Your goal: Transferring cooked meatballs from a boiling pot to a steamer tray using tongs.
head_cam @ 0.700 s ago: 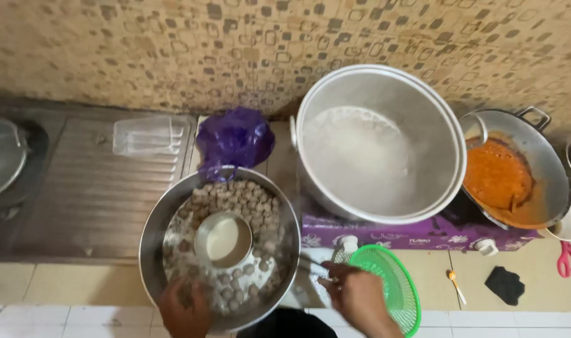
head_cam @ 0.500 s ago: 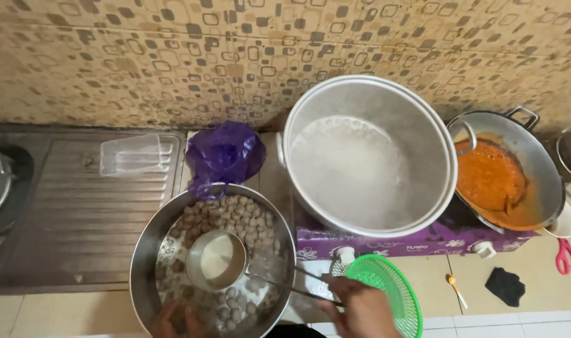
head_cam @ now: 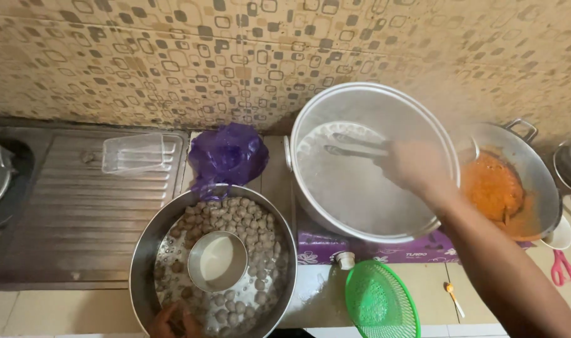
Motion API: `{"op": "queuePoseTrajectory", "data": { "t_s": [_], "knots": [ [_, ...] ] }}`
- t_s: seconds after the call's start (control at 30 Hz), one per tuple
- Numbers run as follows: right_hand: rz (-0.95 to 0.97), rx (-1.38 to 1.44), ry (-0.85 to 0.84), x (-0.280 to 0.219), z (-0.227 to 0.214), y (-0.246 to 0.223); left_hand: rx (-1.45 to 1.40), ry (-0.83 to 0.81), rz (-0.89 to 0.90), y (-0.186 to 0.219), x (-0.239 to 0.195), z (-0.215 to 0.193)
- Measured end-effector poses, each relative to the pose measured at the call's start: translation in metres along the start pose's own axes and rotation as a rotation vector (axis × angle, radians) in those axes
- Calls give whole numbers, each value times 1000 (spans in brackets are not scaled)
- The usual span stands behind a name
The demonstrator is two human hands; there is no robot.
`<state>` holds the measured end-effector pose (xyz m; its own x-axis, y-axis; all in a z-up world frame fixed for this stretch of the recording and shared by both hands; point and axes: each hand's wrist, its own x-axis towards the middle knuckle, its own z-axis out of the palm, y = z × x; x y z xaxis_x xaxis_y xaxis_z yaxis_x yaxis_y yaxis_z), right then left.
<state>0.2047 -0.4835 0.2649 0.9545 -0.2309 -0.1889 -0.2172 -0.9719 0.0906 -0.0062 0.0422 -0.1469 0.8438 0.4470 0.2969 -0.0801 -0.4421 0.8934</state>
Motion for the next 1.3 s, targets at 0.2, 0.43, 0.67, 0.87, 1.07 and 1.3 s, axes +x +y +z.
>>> {"op": "queuePoseTrajectory", "data": {
  "t_s": [0.2,0.43,0.67,0.87,1.07,1.3],
  "knots": [
    [-89,-166,5,44,33,-16,39,62,-45,63,-1,-1],
    [-143,-115,278,-4,23,24,283,181,63,122,7,3],
    [-99,29,360,-100,-5,59,214,-55,-28,147,19,-8],
    [-231,195,497,-188,23,33,324,32,126,163,23,-5],
    [-266,387,154,-220,79,-57,264,24,96,179,27,-7],
    [-367,382,53,-230,140,-98,228,29,73,195,27,-10]
  ]
}}
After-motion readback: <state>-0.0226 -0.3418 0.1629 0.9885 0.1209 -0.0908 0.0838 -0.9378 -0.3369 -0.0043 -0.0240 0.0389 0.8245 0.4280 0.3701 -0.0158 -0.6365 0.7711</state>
